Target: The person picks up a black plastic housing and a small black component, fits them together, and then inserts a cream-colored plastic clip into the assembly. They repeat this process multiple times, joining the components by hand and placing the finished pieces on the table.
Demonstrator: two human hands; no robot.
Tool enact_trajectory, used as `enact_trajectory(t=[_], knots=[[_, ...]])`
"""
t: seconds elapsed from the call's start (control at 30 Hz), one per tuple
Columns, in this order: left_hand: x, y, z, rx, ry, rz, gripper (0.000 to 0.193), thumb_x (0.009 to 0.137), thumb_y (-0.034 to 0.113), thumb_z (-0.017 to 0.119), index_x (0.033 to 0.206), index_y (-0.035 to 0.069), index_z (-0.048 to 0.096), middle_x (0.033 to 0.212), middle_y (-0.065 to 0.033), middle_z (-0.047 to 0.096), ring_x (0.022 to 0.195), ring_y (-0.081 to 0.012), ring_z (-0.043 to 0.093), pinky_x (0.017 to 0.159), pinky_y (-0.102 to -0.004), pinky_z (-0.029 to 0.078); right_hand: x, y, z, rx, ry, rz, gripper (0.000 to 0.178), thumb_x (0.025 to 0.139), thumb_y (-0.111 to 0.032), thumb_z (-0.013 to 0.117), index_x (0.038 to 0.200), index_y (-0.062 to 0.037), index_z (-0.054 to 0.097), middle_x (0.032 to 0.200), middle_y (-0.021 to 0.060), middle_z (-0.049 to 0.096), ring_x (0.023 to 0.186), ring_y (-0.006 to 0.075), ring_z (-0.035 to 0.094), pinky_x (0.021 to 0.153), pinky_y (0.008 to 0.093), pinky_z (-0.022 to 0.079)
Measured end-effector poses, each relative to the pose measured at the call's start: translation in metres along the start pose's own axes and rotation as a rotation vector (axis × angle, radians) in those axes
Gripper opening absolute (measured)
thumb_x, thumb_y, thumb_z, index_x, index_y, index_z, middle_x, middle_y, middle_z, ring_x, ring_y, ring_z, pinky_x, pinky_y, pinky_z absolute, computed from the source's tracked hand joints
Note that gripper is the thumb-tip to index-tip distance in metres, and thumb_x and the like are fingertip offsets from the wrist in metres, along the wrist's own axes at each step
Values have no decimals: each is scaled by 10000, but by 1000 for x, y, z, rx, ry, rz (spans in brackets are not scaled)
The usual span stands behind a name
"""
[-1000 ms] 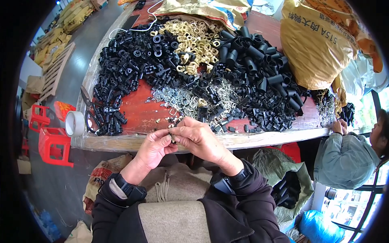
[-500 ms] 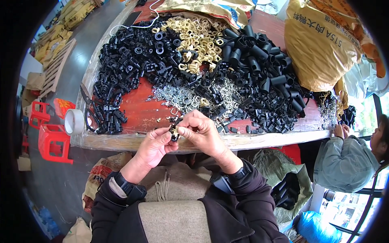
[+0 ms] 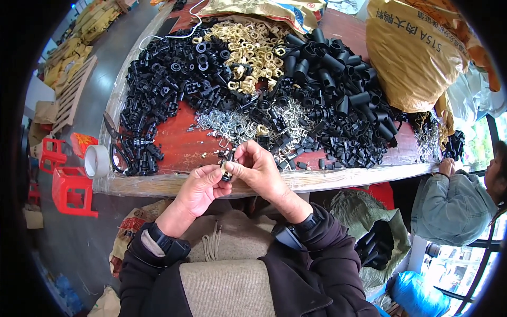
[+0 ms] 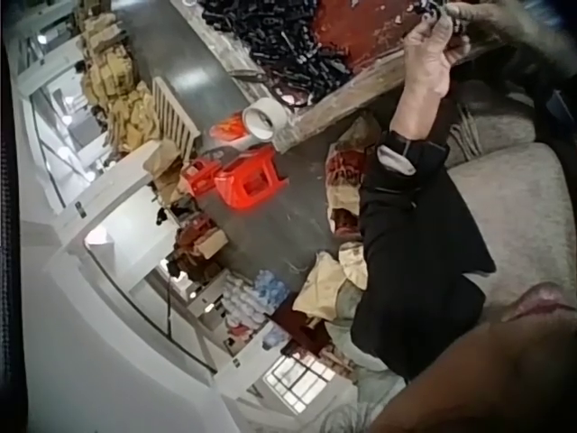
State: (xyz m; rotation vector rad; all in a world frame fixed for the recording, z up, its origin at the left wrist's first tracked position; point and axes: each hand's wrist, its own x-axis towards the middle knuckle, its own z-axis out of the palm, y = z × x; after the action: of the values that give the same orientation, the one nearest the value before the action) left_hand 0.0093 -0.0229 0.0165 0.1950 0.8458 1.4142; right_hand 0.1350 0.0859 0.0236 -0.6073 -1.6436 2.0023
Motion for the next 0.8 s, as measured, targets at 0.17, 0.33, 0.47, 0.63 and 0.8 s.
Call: enact_trajectory(t=[0.17, 0.33, 0.47, 0.63, 0.8], knots=[[-2, 7, 6, 98, -16, -50, 211, 777, 150, 564, 935, 12, 554, 834, -73, 598, 678, -137, 589, 639, -260, 503, -13, -13, -19, -121, -52, 39, 112, 734, -60, 622, 764, -27, 519, 717, -12, 507, 613, 42, 448, 554, 179, 377], [-1, 18, -6, 88, 14, 77, 220, 775, 141, 547, 943, -1, 546, 847, -81, 598, 689, -125, 584, 641, -245, 499, -35, -21, -83, -1021, 145, -332, 82, 696, -34, 615, 762, -25, 567, 751, 50, 540, 619, 139, 509, 560, 225, 405], [8, 22, -10, 71, 36, 101, 216, 778, 128, 545, 955, 4, 548, 843, -79, 598, 697, -128, 583, 644, -241, 494, -29, -5, -99, -1298, 172, -474, 96, 679, -22, 609, 770, -26, 576, 764, 75, 549, 634, 189, 533, 552, 260, 423], [12, 18, -12, 45, 57, 97, 215, 781, 122, 546, 965, 12, 548, 846, -77, 596, 715, -130, 578, 666, -249, 486, -17, 4, -99, -1436, 140, -415, 132, 656, -22, 617, 781, -26, 577, 765, 78, 549, 665, 217, 541, 577, 299, 437], [13, 17, -13, 60, 53, 120, 221, 780, 124, 550, 974, 19, 546, 848, -70, 593, 719, -129, 574, 675, -254, 479, -25, -5, -96, -1034, 270, -274, 120, 667, -74, 604, 778, -52, 566, 750, 59, 525, 699, 247, 517, 624, 316, 421]])
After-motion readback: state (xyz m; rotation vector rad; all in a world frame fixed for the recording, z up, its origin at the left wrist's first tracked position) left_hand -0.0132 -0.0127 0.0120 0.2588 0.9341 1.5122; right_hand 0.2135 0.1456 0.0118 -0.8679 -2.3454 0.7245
